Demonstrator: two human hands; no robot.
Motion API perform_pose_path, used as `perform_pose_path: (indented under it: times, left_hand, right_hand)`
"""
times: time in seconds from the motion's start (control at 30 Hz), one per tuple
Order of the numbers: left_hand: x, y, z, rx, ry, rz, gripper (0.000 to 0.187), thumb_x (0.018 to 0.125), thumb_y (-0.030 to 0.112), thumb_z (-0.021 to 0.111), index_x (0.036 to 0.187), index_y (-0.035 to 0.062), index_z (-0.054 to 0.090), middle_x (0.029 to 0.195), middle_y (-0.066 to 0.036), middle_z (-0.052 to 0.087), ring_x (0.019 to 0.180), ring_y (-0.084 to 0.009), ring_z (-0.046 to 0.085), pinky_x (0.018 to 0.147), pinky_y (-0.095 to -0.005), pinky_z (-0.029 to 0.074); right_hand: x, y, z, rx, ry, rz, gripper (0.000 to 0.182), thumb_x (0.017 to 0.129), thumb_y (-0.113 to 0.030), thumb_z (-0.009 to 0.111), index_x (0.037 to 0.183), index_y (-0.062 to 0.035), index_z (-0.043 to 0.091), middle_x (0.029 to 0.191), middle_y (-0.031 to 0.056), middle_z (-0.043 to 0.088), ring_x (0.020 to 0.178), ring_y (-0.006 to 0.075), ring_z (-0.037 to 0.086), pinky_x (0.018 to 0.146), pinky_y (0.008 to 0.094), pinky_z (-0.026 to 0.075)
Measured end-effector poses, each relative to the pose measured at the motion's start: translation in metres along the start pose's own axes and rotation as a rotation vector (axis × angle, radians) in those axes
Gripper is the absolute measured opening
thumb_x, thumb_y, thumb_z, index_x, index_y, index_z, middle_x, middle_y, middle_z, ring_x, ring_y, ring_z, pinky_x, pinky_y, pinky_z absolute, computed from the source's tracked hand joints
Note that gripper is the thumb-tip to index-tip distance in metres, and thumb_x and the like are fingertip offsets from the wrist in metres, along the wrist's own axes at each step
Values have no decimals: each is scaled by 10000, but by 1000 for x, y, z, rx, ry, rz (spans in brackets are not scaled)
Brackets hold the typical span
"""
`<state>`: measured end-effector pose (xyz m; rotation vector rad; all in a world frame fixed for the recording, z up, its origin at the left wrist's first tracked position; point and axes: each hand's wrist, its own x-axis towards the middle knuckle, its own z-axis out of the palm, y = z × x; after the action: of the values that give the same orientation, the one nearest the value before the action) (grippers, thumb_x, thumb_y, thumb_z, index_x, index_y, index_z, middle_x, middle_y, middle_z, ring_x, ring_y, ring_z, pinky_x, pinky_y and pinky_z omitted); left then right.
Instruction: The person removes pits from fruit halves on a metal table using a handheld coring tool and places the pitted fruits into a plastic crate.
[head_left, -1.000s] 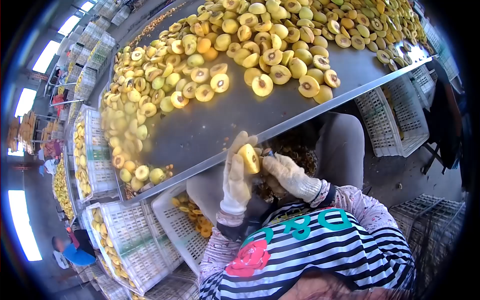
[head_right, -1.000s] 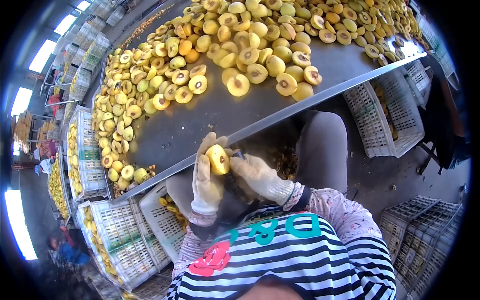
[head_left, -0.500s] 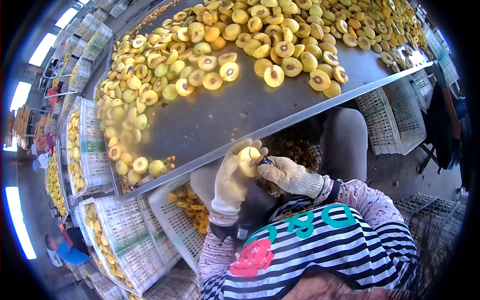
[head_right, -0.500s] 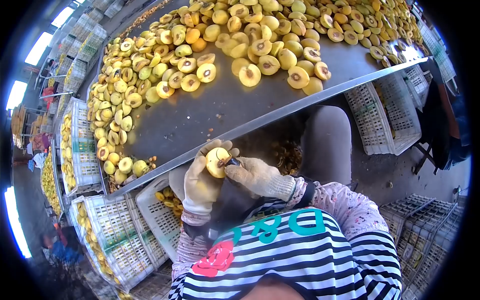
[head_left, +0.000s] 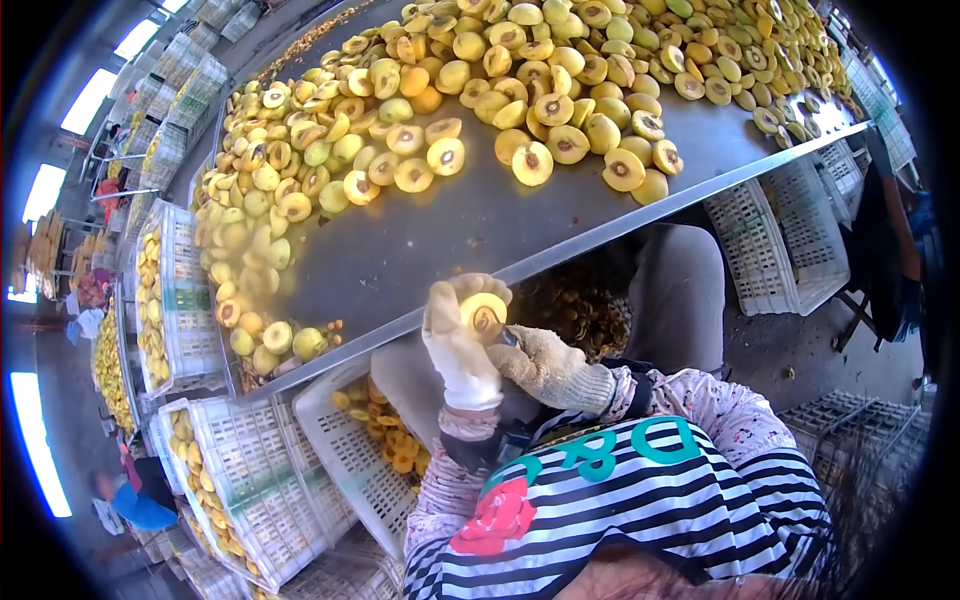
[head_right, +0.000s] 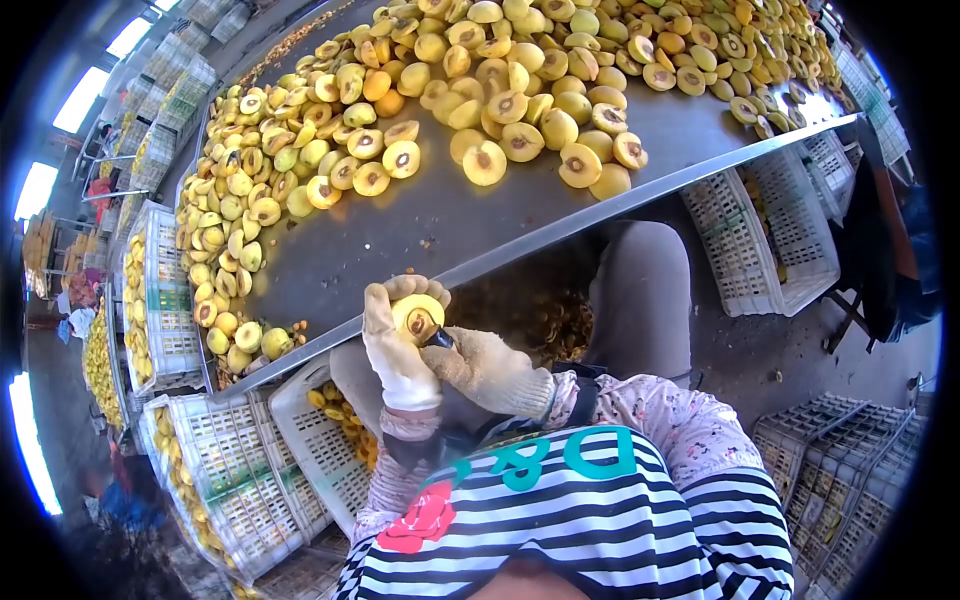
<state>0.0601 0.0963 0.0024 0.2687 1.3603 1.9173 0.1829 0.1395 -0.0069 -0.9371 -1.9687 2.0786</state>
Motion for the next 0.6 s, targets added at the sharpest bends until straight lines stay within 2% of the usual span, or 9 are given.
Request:
perform_pose_path:
  times: [0.03,0.07,0.17,0.27,0.33,0.43,0.47,0.53,0.6]
  left_hand:
    - [0,5,1,64,-30,-15,414,1048,392,483,1007,6,628,920,-120,672,831,-258,686,820,-382,590]
    - [0,8,8,67,-6,7,388,995,325,492,940,-18,665,808,-133,697,745,-218,670,685,-295,543]
    - [1,10,11,127,-69,-28,424,1010,355,485,958,-25,667,822,-132,700,724,-219,666,678,-291,541]
    - [4,9,16,134,-131,21,401,1040,323,477,1098,-22,673,862,-127,712,765,-214,684,726,-303,560]
    - [7,8,15,110,-241,69,375,1050,261,459,1198,-13,666,873,-117,727,786,-205,691,738,-296,561]
    - [2,7,14,179,-307,133,278,997,143,529,1171,-16,675,956,-115,716,672,-134,624,598,-219,480]
    - [0,5,14,267,-312,284,277,989,128,521,1164,-25,671,979,-119,712,694,-134,627,619,-221,484]
    - [-6,0,10,444,-313,581,276,972,98,506,1152,-43,661,1025,-127,706,739,-134,634,659,-227,491]
    - [-2,-4,8,576,-354,854,330,995,139,453,1189,-56,633,1031,-129,694,889,-172,650,806,-270,505]
  right_hand:
    - [0,2,0,-21,-26,6,531,991,-495,553,1176,-5,639,1003,188,715,939,316,685,854,382,521]
    - [2,5,-2,-45,-51,10,528,994,-494,551,1170,-5,640,997,183,713,931,309,681,852,377,519]
    - [5,16,-7,72,-168,-25,556,995,-527,534,1163,-7,638,979,165,700,916,294,663,844,364,512]
    - [6,20,-21,162,-286,9,585,992,-558,522,1164,-10,632,963,152,685,907,284,645,838,360,506]
    - [5,17,-26,125,-270,-1,605,980,-579,535,1180,-15,625,966,151,683,907,277,644,838,366,509]
    - [4,8,-35,-47,-249,-25,620,973,-599,534,1169,-18,627,954,151,685,886,282,648,824,379,518]
    - [2,12,-34,35,-257,-85,632,961,-613,542,1166,-21,625,927,139,685,848,267,647,800,389,527]
    - [7,20,-43,225,-535,176,610,965,-590,557,1176,-22,621,936,133,687,849,256,643,806,392,527]
    - [4,18,-44,212,-532,150,532,985,-531,553,1120,-24,638,879,101,665,817,218,628,773,363,518]
